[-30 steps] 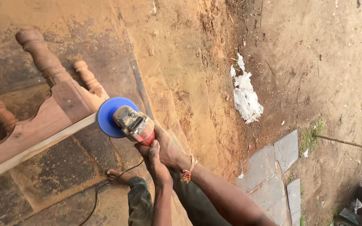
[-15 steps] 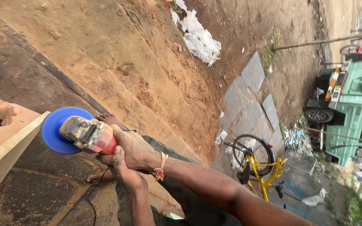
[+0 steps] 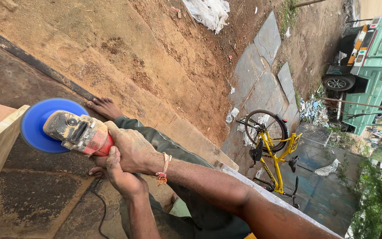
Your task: The person uses an angle grinder with a sanding disc to smooth the surface of a wooden stool. They hold the stool with one hand and operate the tool with the other, moving it across the top and edges.
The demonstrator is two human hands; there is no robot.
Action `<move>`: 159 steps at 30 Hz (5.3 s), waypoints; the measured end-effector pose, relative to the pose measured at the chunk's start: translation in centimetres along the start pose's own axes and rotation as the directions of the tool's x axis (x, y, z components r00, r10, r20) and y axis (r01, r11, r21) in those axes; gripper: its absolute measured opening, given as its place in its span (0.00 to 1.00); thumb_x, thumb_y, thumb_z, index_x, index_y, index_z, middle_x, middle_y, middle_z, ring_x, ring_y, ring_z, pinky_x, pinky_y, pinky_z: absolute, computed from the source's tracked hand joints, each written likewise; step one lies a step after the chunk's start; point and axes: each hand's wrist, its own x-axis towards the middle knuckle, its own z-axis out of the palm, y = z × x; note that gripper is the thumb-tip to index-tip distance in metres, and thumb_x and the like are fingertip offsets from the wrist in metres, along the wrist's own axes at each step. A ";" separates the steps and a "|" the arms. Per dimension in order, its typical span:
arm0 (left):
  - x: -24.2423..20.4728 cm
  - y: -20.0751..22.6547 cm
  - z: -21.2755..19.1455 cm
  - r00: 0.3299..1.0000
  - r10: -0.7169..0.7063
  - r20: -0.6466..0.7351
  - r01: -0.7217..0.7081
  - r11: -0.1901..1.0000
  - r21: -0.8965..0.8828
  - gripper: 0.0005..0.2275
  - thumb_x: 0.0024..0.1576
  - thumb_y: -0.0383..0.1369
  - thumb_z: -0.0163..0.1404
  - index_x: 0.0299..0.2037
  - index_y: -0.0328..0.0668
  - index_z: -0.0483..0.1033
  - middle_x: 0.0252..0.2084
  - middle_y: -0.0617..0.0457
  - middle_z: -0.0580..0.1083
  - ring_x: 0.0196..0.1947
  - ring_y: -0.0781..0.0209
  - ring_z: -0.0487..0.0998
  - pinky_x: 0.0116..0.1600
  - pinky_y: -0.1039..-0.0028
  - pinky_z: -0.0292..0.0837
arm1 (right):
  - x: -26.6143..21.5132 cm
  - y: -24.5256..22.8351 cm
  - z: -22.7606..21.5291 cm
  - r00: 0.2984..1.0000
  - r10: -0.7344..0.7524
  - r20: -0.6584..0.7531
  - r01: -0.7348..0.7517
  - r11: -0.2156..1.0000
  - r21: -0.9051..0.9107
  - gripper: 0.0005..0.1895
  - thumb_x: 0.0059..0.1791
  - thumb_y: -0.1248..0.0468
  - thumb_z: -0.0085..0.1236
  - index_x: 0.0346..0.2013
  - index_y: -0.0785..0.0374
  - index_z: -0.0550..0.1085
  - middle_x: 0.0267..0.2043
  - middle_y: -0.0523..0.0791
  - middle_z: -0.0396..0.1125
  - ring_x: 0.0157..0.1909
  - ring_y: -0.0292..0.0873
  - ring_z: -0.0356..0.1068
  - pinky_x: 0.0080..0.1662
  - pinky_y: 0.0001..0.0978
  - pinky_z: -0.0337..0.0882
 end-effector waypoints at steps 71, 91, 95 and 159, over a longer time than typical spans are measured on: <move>2.7 4.1 3.6 0.939 0.173 -0.296 -0.291 0.859 -0.422 0.25 0.62 0.36 0.51 0.66 0.28 0.64 0.58 0.44 0.71 0.58 0.58 0.72 0.65 0.69 0.68 | 5.8 -7.8 1.2 0.932 -0.132 0.338 0.241 0.921 -0.305 0.33 0.52 0.50 0.66 0.60 0.68 0.64 0.38 0.54 0.74 0.39 0.54 0.79 0.41 0.45 0.76; 2.2 5.1 6.1 0.910 0.274 -0.313 -0.322 0.940 -0.114 0.32 0.59 0.46 0.52 0.66 0.29 0.60 0.59 0.40 0.68 0.57 0.51 0.71 0.58 0.61 0.71 | 6.9 -4.6 -0.7 0.919 -0.208 0.335 0.233 0.972 -0.034 0.28 0.53 0.53 0.69 0.56 0.69 0.68 0.45 0.50 0.74 0.46 0.43 0.75 0.47 0.37 0.74; 2.5 3.7 5.7 0.922 0.252 -0.294 -0.356 0.850 -0.388 0.25 0.65 0.38 0.53 0.64 0.25 0.61 0.58 0.41 0.69 0.59 0.57 0.72 0.65 0.70 0.69 | 6.6 -7.5 -0.8 0.891 -0.233 0.389 0.334 0.918 -0.213 0.33 0.51 0.52 0.69 0.62 0.69 0.65 0.43 0.54 0.75 0.46 0.47 0.78 0.45 0.39 0.75; 3.2 4.3 5.5 0.916 0.232 -0.327 -0.369 0.804 -0.465 0.27 0.63 0.40 0.54 0.67 0.29 0.61 0.59 0.47 0.68 0.56 0.65 0.71 0.62 0.75 0.69 | 7.4 -7.4 -0.4 0.832 -0.360 0.422 0.480 0.848 -0.224 0.30 0.54 0.55 0.68 0.58 0.73 0.66 0.42 0.55 0.75 0.43 0.54 0.79 0.43 0.41 0.79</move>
